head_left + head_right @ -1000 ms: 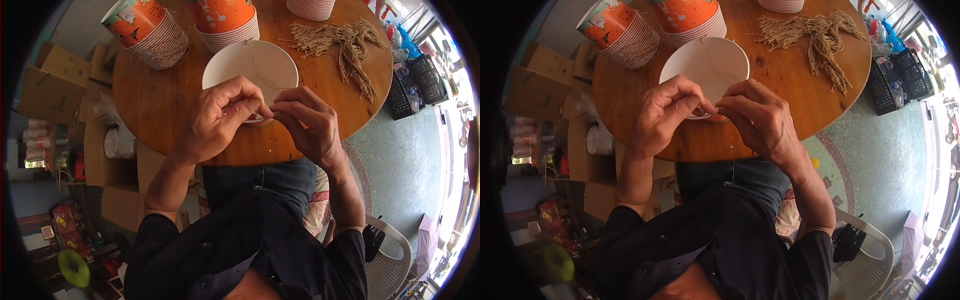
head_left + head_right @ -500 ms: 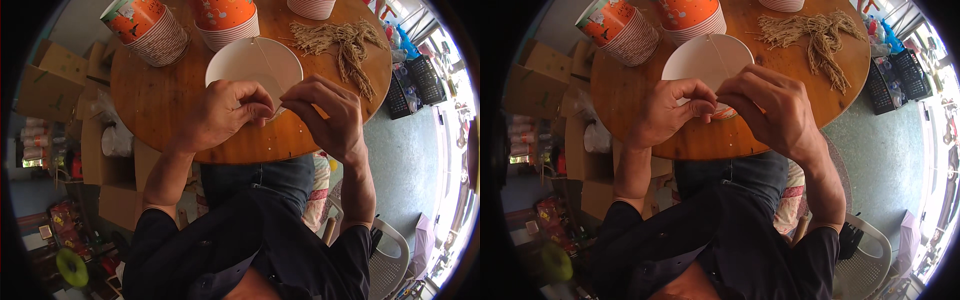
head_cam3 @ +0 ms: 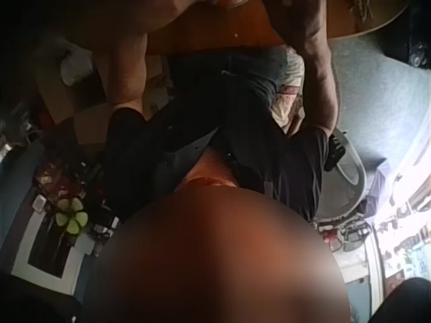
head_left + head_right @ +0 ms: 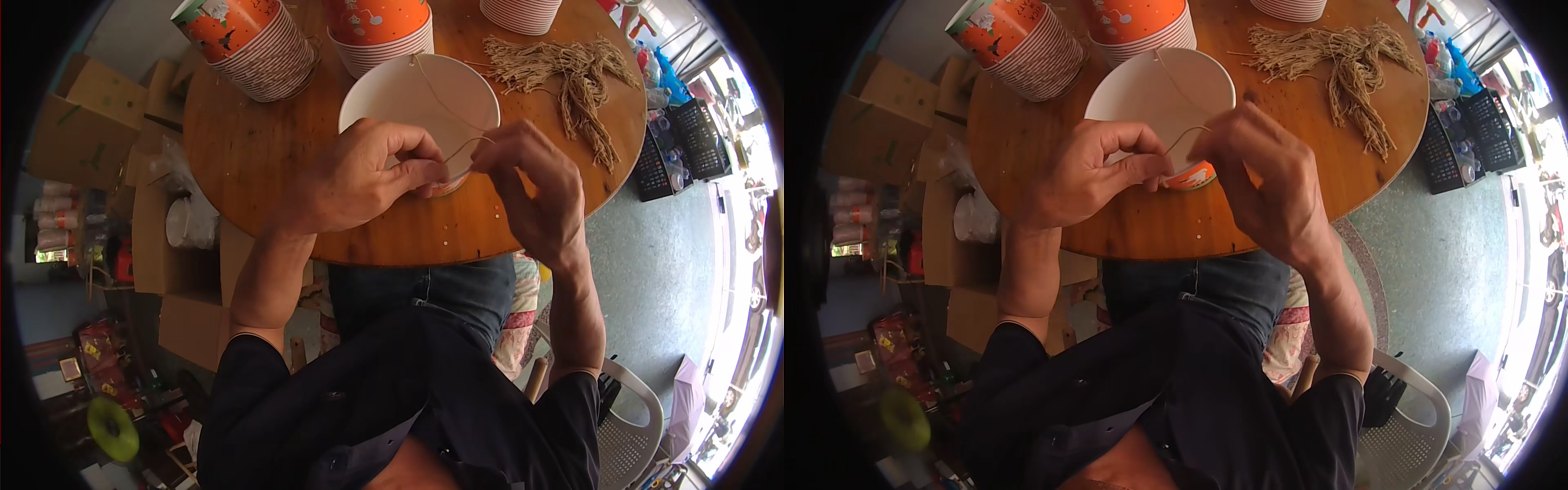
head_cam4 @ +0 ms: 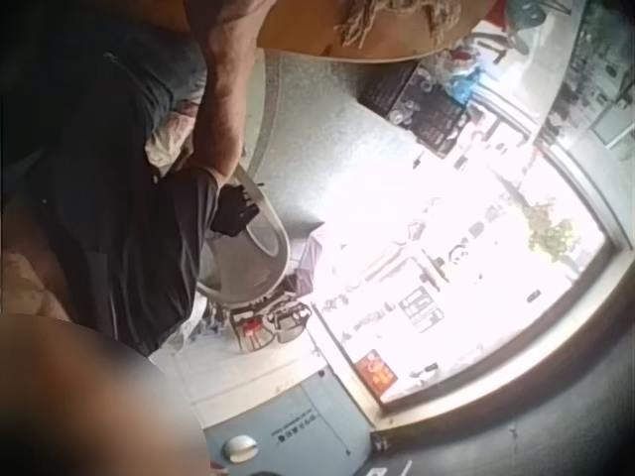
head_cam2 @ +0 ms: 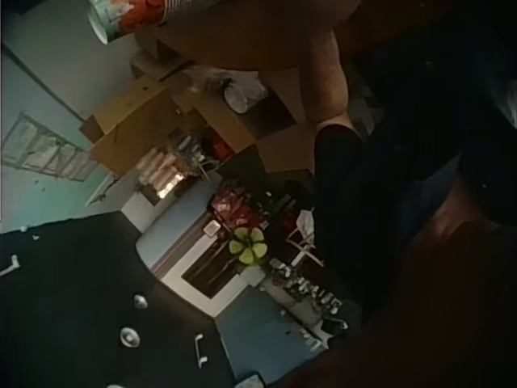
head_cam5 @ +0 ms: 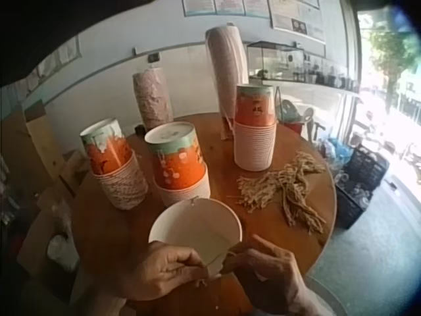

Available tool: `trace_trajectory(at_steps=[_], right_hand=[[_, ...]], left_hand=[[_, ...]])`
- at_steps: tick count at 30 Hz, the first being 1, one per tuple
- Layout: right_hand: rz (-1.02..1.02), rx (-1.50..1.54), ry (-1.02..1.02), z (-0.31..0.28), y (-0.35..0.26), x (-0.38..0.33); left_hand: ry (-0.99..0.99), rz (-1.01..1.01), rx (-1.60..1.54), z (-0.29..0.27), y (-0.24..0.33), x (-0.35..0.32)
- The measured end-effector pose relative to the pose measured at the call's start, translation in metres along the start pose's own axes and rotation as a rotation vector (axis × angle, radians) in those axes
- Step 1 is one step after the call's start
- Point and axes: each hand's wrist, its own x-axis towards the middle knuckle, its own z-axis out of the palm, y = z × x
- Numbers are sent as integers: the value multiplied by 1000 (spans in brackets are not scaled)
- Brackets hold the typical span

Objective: Attaching thin strings to the rims of illustrated paper cups for packaging or display.

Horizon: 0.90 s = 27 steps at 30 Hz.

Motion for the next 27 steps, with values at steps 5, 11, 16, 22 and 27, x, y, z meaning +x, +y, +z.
trace_trajectory(at_steps=[5, 11, 16, 22, 27], right_hand=[[-41, -242, -41, 14, -10, -16], [-34, -301, 63, 23, -15, -20], [14, -258, 58, 24, -11, -21], [34, -285, 98, 29, -20, -20], [37, -237, 105, 29, -13, -20]], left_hand=[[53, -43, -101, 1, -7, -1], [56, -20, -35, 6, -9, 2], [48, -18, -30, 7, -7, 2], [70, -13, -57, 9, -5, 2], [69, -31, -74, 10, -4, 3]])
